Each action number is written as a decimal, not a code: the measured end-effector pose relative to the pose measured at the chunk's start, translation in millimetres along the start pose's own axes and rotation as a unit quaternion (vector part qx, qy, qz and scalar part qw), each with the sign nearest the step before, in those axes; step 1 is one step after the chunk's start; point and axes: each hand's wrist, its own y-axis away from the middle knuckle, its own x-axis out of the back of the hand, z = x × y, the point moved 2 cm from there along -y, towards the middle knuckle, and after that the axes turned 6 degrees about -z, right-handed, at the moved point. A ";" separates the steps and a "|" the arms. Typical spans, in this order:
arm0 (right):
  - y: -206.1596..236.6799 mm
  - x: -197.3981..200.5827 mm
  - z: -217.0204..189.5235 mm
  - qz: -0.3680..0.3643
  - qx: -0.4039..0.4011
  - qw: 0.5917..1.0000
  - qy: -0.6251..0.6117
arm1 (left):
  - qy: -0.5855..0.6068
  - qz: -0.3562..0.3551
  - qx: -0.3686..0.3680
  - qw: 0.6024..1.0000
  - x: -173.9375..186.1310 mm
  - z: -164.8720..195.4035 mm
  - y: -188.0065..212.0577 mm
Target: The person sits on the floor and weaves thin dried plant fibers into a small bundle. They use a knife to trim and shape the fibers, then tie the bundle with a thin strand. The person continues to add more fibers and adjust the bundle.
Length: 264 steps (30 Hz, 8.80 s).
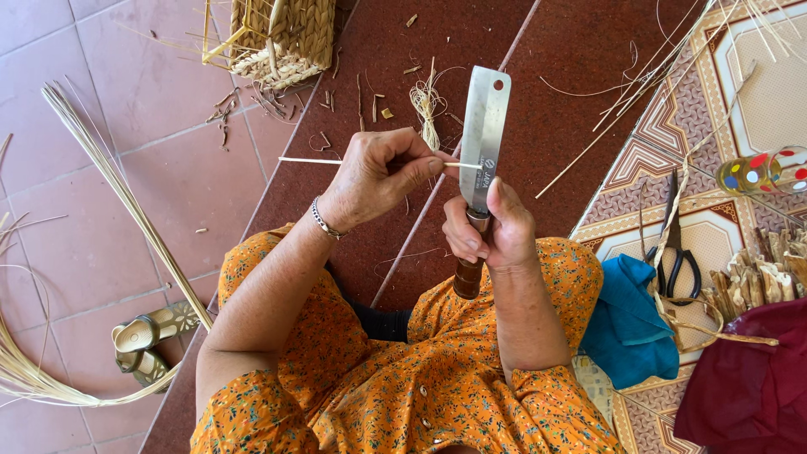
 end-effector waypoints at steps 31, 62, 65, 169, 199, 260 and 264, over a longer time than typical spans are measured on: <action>6.1 8.0 11.9 0.023 0.004 0.998 -0.062 | 0.046 -0.026 0.002 0.999 0.0 0.3 -3.6; 49.3 83.6 -44.6 0.270 0.094 0.757 0.588 | 0.078 -0.138 0.173 0.972 -17.2 -6.9 34.1; 63.3 96.2 -55.1 0.311 0.114 0.765 0.552 | 0.129 -0.131 0.171 0.968 -3.5 -3.6 47.7; 52.7 37.3 -78.9 0.204 0.117 0.961 0.148 | 0.583 0.076 0.103 0.802 -129.5 -43.0 -103.8; 0.4 -7.7 -33.4 0.049 0.009 0.999 0.021 | 0.076 0.053 -0.044 0.995 -5.8 9.2 -21.8; 1.4 -1.8 -16.5 0.010 0.060 0.997 -0.042 | 0.023 -0.014 -0.079 0.997 9.5 28.2 -22.0; 1.3 -7.0 -22.0 0.005 0.038 0.999 0.032 | -0.019 -0.004 -0.076 0.997 13.1 29.3 -21.9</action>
